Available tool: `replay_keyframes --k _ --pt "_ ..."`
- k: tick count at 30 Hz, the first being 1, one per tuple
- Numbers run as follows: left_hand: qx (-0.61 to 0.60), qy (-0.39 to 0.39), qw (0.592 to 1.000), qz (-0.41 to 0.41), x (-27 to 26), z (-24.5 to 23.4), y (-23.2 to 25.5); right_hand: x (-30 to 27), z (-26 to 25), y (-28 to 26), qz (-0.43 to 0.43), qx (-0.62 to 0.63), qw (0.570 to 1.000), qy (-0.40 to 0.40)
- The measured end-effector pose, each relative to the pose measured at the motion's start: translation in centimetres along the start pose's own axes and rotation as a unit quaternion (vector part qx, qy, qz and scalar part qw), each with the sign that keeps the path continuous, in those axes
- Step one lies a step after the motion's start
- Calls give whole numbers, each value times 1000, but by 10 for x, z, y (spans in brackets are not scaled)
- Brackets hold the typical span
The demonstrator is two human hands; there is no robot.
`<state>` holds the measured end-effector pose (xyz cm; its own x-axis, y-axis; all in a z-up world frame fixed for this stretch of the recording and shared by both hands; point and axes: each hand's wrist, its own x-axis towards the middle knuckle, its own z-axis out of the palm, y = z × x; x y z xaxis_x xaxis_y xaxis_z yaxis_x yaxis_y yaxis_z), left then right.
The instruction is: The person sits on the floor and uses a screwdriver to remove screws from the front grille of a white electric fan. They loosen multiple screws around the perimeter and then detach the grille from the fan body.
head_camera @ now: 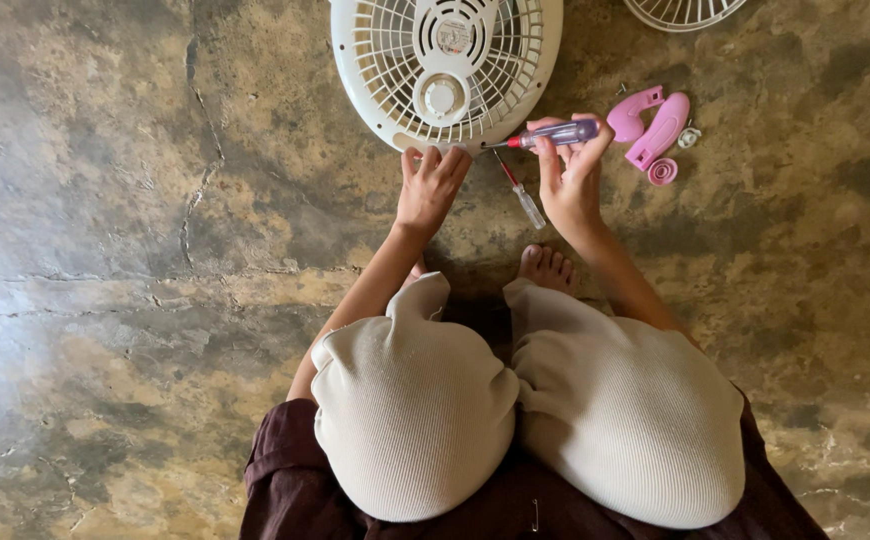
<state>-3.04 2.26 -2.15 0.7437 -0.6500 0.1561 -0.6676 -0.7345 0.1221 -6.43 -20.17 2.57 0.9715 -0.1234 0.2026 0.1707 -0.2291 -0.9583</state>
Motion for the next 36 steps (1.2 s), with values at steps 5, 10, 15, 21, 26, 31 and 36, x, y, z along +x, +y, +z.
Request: replay_keyframes --k 5,10,15,21,26,31,36 --pt "19 -17 1000 -3 0 2 1 -1 4 -2 -20 -39 999 -1" --pt "8 -25 1000 -2 1 6 0 2 3 -2 -18 -34 999 9" --pt "35 -22 999 3 2 9 2 4 2 0 -59 -86 994 -9" --pt "22 -20 1000 -1 3 4 3 9 10 -20 -110 -176 977 -44" --pt "30 -18 999 -2 6 1 5 17 11 -48 -107 -253 956 -103" --pt "29 -19 999 4 7 -2 2 25 9 -51 -64 -262 952 -142" --pt "18 -7 1000 17 7 -2 0 24 4 -38 -60 -225 960 -155"
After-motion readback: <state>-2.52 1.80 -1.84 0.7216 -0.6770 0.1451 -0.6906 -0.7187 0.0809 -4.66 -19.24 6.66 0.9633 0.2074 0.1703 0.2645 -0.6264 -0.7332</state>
